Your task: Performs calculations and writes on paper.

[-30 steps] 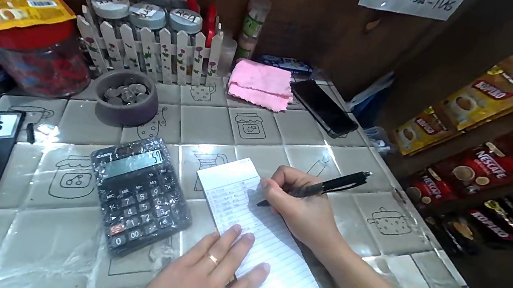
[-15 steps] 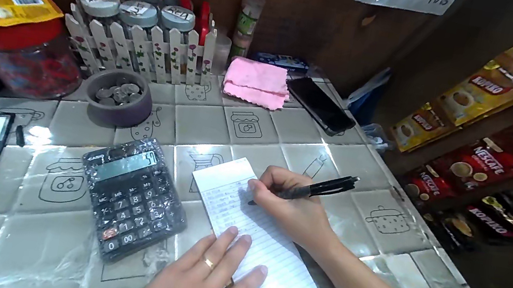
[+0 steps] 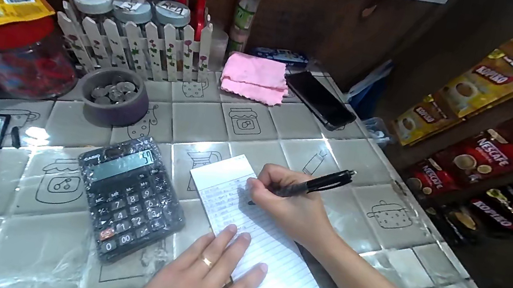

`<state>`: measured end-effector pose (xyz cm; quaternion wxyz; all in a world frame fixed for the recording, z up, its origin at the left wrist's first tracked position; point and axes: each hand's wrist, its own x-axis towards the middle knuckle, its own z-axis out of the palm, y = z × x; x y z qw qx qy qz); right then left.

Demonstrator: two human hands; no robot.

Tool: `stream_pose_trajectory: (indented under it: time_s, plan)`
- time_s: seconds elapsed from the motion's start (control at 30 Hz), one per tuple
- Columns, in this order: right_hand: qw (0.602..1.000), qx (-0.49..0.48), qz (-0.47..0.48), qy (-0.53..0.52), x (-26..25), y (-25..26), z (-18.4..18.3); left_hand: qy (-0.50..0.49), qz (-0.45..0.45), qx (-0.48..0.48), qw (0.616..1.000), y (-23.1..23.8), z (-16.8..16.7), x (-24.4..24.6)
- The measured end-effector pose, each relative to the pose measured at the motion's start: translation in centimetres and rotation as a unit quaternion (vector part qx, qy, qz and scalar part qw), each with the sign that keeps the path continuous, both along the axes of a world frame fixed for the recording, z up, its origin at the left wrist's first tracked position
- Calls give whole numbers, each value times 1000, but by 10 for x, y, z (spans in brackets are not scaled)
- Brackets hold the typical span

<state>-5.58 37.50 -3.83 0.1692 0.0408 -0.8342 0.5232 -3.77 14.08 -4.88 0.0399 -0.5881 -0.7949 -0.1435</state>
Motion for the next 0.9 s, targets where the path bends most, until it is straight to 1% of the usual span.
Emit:
stream_pose_trajectory:
  time_s: [0.1,0.7,0.9]
  plan:
    - [1000,-15,-10,-7,-1,2,1,-1,-1,0,1000,0,1,0]
    - [1000,3,-10,-12,0,1,1,-8,2,-1,1000,0,0,1]
    - [1000,-20,-13,-11,-1,4,1,-10,2,-7,1000,0,1,1]
